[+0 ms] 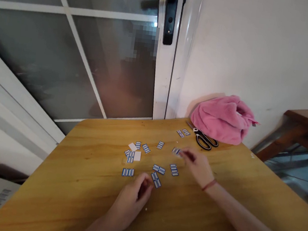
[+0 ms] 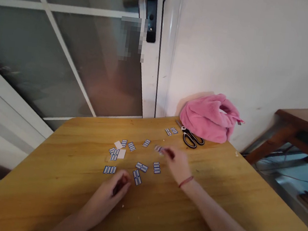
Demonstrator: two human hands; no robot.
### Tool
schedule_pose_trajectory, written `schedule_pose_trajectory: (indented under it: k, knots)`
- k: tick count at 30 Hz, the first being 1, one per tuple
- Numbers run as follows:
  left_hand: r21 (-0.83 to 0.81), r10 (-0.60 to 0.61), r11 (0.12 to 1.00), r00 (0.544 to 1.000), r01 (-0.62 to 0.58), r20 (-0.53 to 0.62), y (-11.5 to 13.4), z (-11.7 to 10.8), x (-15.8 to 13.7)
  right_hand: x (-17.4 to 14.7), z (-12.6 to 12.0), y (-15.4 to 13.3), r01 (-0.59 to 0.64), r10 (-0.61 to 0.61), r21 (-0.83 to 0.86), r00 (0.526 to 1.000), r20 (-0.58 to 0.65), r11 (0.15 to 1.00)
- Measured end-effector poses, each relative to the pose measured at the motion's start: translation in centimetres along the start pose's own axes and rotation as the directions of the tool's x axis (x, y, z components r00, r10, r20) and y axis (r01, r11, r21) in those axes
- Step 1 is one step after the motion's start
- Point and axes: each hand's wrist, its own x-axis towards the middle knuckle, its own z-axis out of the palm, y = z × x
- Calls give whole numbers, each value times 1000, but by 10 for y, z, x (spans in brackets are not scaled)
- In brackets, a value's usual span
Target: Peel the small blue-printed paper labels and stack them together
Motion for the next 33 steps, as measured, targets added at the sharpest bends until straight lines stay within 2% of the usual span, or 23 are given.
schedule_pose_trajectory:
  k: [1, 2, 5, 8, 13, 20, 27, 33]
  knots:
    - [17, -1, 1000, 1000, 1, 11, 0, 1, 1, 14, -8, 10, -126, 122, -66, 991, -61, 990]
    - [44, 1, 999, 1000, -3, 29, 0, 1, 1, 28, -15, 20, -169, 160, -96, 982, -98, 981]
    - [140, 27, 989, 997, -38, 77, 2, 1, 0, 59, -29, 43, -241, 210, -166, 960, -185, 956]
    - [165, 57, 984, 995, -70, 81, 2, 1, -1, 75, -28, 52, -295, 251, -249, 948, -196, 922]
    - [115, 25, 993, 998, -33, 65, 1, 0, 0, 86, -18, 46, -337, 299, -422, 941, -156, 841]
    - [132, 44, 990, 995, -55, 85, 3, -2, -2, 96, -17, 38, -370, 383, -608, 916, -115, 702]
    - [146, 56, 987, 994, -69, 94, 3, -2, -4, 105, -16, 41, -387, 434, -678, 894, -110, 625]
    - [148, 93, 983, 990, -109, 108, 5, -4, -4, 103, -13, 39, -403, 456, -692, 882, -119, 599]
